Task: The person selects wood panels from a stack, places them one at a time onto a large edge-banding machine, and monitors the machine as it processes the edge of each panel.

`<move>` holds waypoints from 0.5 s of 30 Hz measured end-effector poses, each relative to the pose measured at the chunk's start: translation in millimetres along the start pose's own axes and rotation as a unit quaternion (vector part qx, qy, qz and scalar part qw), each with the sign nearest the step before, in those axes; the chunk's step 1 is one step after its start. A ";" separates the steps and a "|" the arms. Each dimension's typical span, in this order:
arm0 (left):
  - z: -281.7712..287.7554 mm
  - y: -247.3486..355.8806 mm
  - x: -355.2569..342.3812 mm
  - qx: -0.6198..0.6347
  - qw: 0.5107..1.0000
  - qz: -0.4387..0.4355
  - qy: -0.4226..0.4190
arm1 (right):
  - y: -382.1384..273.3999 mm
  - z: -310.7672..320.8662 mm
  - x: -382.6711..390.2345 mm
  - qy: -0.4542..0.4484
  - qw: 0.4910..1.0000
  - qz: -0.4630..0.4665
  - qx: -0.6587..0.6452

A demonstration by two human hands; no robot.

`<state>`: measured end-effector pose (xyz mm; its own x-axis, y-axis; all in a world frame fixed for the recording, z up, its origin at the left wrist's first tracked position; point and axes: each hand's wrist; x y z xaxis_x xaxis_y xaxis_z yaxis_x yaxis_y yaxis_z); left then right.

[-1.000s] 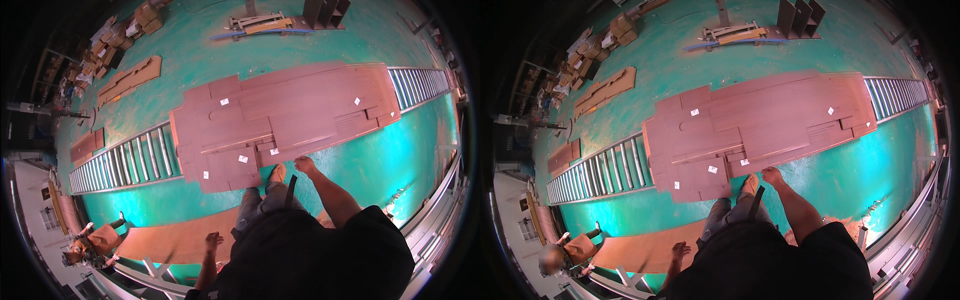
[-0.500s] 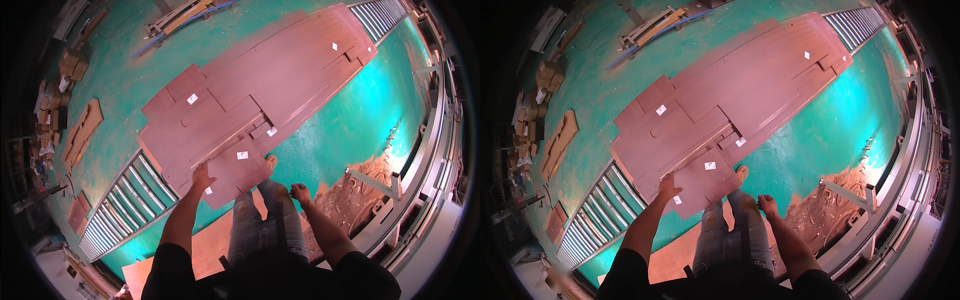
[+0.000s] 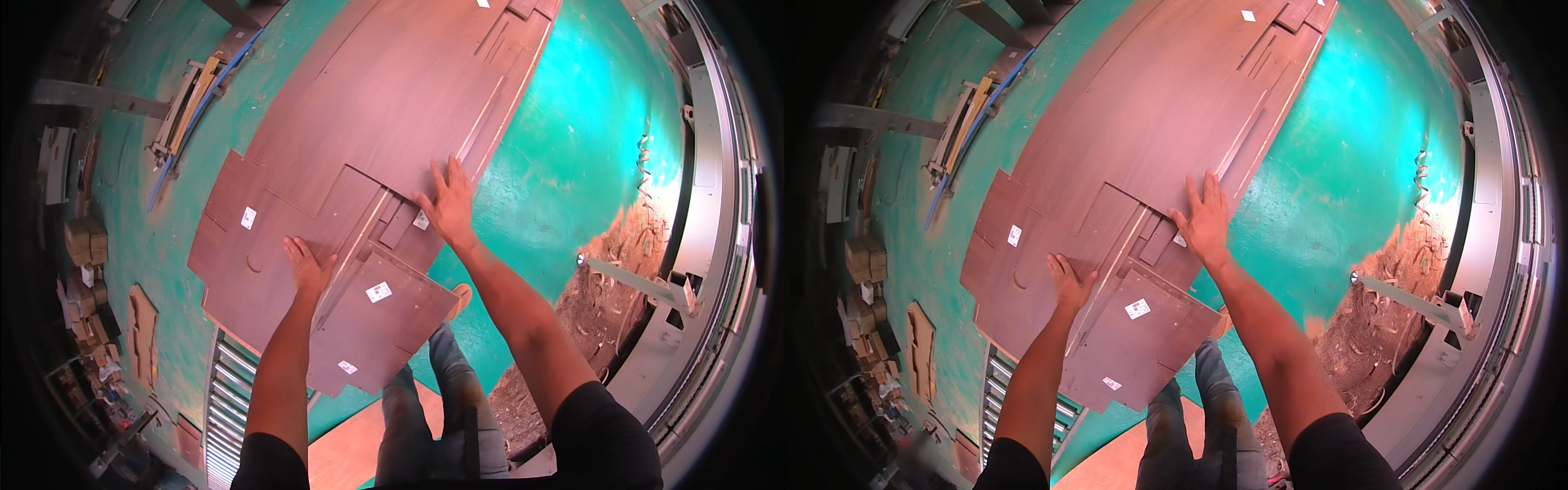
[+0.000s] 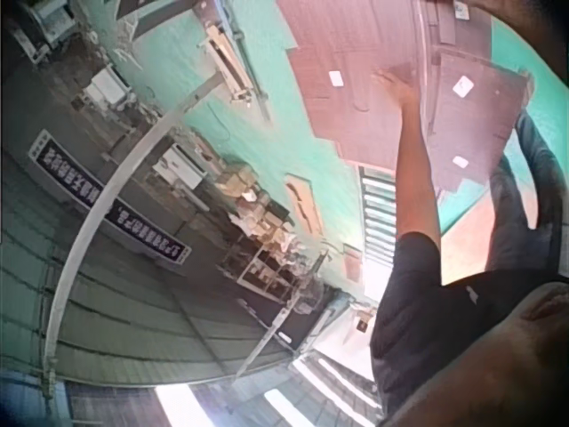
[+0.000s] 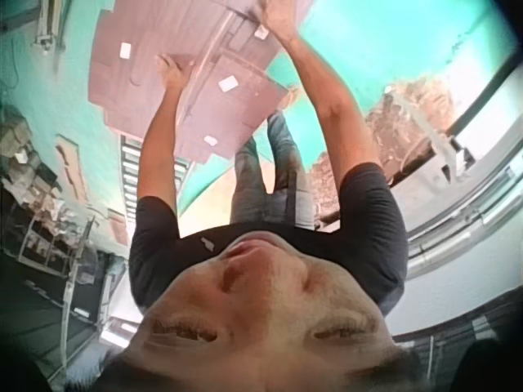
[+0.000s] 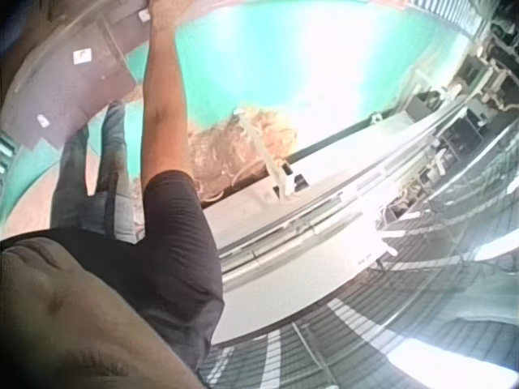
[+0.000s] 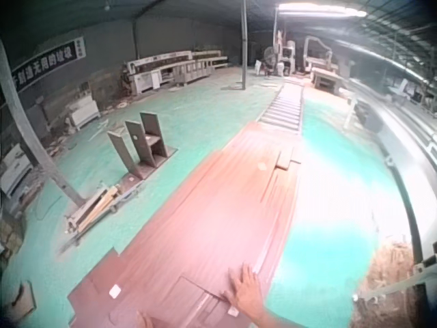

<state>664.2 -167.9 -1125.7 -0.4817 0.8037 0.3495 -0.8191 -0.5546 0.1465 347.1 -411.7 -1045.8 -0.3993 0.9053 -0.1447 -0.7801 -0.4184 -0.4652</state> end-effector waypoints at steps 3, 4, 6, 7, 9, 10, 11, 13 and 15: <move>23.0 19.7 -32.2 0.011 0.997 -0.060 -0.035 | 30.1 -9.8 -107.0 -0.182 0.976 -0.036 0.111; 26.7 26.9 -35.1 0.019 0.997 -0.064 -0.047 | 31.3 -9.9 -126.4 -0.199 0.969 -0.040 0.140; 36.0 45.4 -45.4 0.022 0.996 -0.059 -0.062 | 37.2 -6.7 -155.4 -0.241 0.948 -0.053 0.202; 40.7 60.4 -53.4 0.021 0.996 -0.055 -0.063 | 50.2 -5.1 -170.0 -0.238 0.948 -0.043 0.206; 50.2 84.3 -73.6 0.032 0.996 -0.045 -0.063 | 61.1 -2.0 -194.7 -0.263 0.941 -0.041 0.211; 49.9 93.0 -81.5 0.046 0.996 -0.039 -0.060 | 70.9 -0.7 -212.0 -0.269 0.938 -0.039 0.216; 55.1 110.5 -95.1 0.047 0.995 -0.041 -0.074 | 87.0 0.5 -223.7 -0.276 0.934 -0.044 0.223; 56.6 140.1 -116.6 0.044 0.995 -0.036 -0.077 | 104.4 5.5 -250.7 -0.286 0.930 -0.049 0.226; 61.4 163.9 -138.5 0.028 0.996 -0.034 -0.071 | 121.3 11.5 -273.8 -0.291 0.927 -0.058 0.228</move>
<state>615.8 -383.4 -1093.3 -0.3736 0.8030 0.4644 -0.8278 -0.5145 0.2237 356.3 -711.1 -1052.6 -0.3883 0.8097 0.4400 -0.9039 -0.4276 -0.0108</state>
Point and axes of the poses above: each hand's wrist, its own x-axis away from the middle knuckle, its own z-axis out of the back of the hand, y = z × x, and after that the axes turned 3 degrees about -y, right-handed
